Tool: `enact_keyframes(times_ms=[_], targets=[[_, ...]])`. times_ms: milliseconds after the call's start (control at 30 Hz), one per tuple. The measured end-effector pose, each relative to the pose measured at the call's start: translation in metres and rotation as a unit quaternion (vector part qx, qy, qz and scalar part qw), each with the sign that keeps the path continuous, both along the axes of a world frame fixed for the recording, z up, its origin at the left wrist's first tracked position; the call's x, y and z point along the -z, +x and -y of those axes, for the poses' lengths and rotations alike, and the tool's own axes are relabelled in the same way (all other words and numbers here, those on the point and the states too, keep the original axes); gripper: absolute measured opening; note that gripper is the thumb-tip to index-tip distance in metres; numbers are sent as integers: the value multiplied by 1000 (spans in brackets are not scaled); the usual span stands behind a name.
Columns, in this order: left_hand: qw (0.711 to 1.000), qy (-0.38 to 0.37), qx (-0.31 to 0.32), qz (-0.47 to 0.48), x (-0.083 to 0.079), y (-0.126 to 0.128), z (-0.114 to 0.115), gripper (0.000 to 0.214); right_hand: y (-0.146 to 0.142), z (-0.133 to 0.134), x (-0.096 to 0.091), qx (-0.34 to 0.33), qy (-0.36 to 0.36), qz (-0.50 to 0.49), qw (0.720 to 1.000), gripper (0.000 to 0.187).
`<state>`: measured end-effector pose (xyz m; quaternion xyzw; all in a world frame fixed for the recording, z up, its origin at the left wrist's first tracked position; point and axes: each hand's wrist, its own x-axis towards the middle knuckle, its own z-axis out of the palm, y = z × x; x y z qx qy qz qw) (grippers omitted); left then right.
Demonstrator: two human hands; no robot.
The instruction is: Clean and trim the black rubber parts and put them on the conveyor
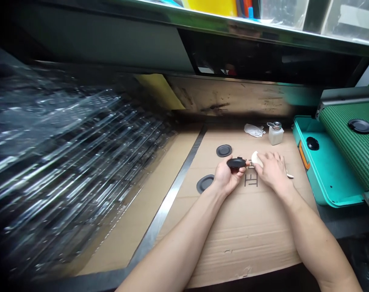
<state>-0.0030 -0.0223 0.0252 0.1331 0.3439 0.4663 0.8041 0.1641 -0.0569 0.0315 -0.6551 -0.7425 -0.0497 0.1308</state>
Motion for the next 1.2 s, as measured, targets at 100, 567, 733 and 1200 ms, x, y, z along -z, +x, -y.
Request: enact_keyframes(times_ms=[100,567,733,1200], targets=[[1000,7,2,3,2,1,1,37,-4,-3,8,-32,-18,-13,999,30],[995,77,-30,58,10,9,3,33,-52,20,11,-92,69,-47,992,36],[995,76,-47,36,9,10,4,32,-49,15,6,-11,35,3,999,40],[995,97,-31,19,13,5,-1,33,-20,-3,17,11,50,-128,991,44]])
